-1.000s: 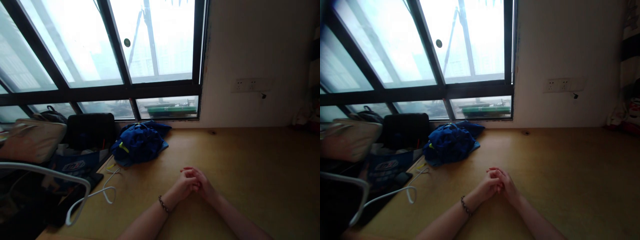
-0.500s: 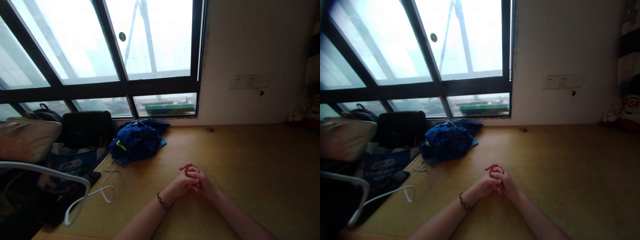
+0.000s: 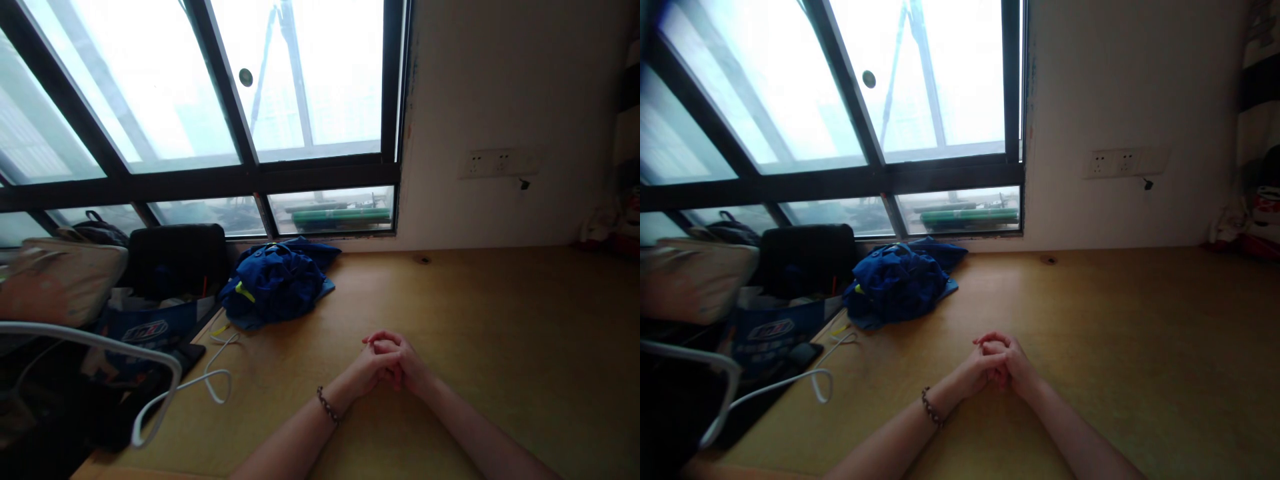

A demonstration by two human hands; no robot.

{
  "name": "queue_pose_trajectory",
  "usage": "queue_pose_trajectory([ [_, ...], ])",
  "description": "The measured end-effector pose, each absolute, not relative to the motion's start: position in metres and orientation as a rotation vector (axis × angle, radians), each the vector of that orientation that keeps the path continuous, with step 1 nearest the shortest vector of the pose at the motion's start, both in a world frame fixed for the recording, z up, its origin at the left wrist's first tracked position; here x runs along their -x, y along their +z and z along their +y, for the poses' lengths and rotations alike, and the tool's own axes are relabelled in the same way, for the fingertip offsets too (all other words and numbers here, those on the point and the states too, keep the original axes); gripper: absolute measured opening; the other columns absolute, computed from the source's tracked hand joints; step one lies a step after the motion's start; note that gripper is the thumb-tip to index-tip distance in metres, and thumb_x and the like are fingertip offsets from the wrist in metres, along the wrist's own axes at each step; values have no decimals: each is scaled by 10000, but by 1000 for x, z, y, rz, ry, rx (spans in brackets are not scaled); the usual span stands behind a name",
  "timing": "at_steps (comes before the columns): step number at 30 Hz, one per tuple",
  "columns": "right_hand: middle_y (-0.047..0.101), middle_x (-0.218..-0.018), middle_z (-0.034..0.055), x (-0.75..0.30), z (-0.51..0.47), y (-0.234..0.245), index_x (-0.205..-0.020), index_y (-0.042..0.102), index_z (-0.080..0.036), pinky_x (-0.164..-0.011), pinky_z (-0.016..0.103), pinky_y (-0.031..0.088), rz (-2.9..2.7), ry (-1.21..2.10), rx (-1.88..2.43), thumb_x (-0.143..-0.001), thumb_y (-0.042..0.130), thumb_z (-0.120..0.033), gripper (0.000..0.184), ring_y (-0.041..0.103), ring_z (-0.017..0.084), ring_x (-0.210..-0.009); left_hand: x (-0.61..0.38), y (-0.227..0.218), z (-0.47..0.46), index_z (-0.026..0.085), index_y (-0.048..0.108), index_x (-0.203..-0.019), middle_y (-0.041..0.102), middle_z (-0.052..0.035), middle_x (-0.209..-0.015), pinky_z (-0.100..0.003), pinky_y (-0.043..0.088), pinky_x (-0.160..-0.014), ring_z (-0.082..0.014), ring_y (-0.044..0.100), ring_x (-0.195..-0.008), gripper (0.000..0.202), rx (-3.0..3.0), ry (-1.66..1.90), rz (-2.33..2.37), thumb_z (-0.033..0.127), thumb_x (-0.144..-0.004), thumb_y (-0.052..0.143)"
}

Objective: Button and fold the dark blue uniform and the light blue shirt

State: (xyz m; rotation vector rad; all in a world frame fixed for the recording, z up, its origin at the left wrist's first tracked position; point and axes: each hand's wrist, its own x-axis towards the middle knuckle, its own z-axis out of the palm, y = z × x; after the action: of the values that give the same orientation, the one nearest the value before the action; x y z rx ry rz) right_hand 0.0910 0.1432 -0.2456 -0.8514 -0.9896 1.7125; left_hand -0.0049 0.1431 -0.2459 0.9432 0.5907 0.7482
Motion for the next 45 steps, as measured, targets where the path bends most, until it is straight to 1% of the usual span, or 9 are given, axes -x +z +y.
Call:
queue_pose_trajectory([
  [3, 628, -719, 34, -91, 142, -243, -796, 625, -155, -294, 129, 311, -975, 1756, 845, -690, 557, -387, 264, 511, 83, -453, 7, -245, 141, 113, 553, -582, 527, -29, -498, -226, 406, -434, -107, 486, -409, 144, -925, 757, 573, 239, -649, 572],
  [5, 624, -694, 34, -92, 141, -242, -823, 625, -153, -257, 131, 274, -930, 1799, 844, -728, 492, -458, 346, 450, 58, -369, 8, -242, 141, 108, 575, -599, 548, -42, -554, -222, 410, -464, -103, 497, -448, 109, -911, 749, 540, 206, -647, 566],
  [8, 619, -666, 36, -93, 141, -243, -829, 623, -145, -241, 134, 268, -882, 1832, 858, -740, 450, -512, 415, 423, 50, -333, 8, -240, 142, 105, 575, -617, 546, -43, -565, -220, 418, -469, -102, 498, -466, 87, -887, 722, 510, 191, -627, 585],
  [11, 591, -591, 16, -93, 142, -247, -846, 619, -137, -222, 132, 253, -920, 1813, 881, -743, 439, -533, 448, 385, 42, -292, 7, -243, 146, 108, 550, -637, 531, -31, -541, -222, 425, -462, -106, 507, -460, 149, -861, 704, 503, 246, -627, 606],
  [16, 574, -571, -4, -93, 142, -250, -872, 606, -132, -210, 122, 244, -1001, 1740, 932, -759, 432, -539, 457, 349, 23, -256, 4, -250, 149, 97, 539, -644, 530, -34, -504, -231, 417, -432, -117, 508, -425, 200, -876, 700, 497, 293, -639, 576],
  [23, 518, -510, -27, -93, 142, -246, -878, 599, -126, -209, 115, 230, -1005, 1764, 960, -759, 429, -533, 457, 305, 15, -250, 6, -248, 148, 75, 559, -599, 539, -31, -520, -222, 406, -454, -97, 494, -424, 98, -916, 701, 510, 162, -561, 581],
  [32, 563, -569, -5, -93, 142, -246, -881, 600, -127, -210, 119, 234, -1040, 1736, 953, -761, 432, -515, 439, 351, 23, -261, 7, -246, 150, 77, 556, -596, 545, -44, -519, -234, 414, -476, -108, 507, -440, 106, -906, 679, 490, 178, -564, 556],
  [42, 545, -581, -5, -92, 140, -244, -811, 607, -130, -226, 119, 248, -1103, 1667, 920, -749, 469, -503, 403, 398, 38, -314, 5, -253, 151, 78, 553, -623, 540, -44, -490, -254, 405, -459, -132, 514, -426, 135, -907, 698, 479, 181, -548, 509],
  [45, 514, -539, -22, -92, 140, -244, -822, 604, -136, -230, 120, 248, -1114, 1678, 926, -756, 462, -503, 399, 389, 40, -308, 6, -251, 151, 76, 555, -611, 547, -47, -492, -253, 403, -460, -127, 511, -422, 132, -904, 697, 488, 173, -533, 513],
])
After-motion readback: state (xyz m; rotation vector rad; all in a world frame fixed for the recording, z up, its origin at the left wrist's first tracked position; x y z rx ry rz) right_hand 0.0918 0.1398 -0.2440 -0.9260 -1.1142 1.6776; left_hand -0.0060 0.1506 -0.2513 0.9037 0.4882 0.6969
